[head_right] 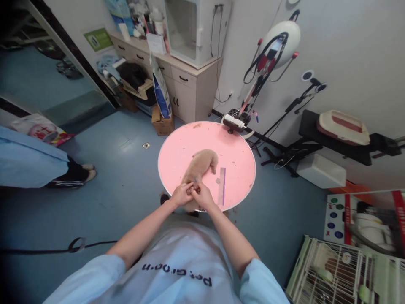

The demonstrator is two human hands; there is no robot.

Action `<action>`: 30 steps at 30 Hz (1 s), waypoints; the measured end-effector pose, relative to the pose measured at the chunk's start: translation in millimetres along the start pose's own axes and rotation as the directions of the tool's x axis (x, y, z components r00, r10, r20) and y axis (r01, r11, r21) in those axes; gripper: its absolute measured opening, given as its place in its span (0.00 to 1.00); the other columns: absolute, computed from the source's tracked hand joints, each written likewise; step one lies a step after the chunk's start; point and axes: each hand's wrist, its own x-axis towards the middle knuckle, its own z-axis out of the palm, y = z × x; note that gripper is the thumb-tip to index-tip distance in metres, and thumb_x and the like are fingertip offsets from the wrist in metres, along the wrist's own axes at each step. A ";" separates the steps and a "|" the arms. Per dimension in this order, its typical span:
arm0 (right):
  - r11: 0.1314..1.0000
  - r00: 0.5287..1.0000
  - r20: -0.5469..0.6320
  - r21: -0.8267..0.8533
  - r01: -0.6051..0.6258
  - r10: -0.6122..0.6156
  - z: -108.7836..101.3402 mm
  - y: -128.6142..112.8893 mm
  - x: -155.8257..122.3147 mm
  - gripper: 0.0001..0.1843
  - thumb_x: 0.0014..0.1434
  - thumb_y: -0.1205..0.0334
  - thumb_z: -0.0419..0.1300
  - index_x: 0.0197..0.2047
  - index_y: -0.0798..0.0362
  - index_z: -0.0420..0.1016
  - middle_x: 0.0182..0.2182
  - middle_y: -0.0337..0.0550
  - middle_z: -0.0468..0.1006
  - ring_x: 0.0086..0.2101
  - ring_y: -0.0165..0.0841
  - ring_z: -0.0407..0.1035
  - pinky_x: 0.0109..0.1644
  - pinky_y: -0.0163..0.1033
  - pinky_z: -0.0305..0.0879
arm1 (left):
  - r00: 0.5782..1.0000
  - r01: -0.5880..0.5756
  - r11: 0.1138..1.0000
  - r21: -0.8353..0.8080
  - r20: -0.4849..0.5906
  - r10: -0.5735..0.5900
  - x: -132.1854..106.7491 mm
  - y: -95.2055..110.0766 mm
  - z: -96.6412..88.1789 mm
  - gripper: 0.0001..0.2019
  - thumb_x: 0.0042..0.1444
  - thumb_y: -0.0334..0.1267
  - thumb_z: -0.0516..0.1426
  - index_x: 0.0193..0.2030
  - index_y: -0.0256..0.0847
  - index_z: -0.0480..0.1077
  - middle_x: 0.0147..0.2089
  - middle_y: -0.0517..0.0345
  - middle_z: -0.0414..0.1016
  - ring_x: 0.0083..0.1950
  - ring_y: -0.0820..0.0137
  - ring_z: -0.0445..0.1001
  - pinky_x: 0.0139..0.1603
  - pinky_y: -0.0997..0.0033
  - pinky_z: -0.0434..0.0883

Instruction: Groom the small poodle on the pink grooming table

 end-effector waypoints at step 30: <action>0.915 0.957 0.090 0.282 -0.290 0.275 -31.8 30.6 9.0 0.13 0.52 0.52 0.50 0.26 0.53 0.65 0.24 0.41 0.73 0.28 0.32 0.68 0.32 0.35 0.64 | 1.000 -0.004 1.000 -0.028 0.022 0.005 1.2 -2.8 -5.3 0.26 0.49 0.49 0.60 0.54 0.39 0.71 0.43 0.49 0.75 0.43 0.66 0.74 0.47 0.68 0.71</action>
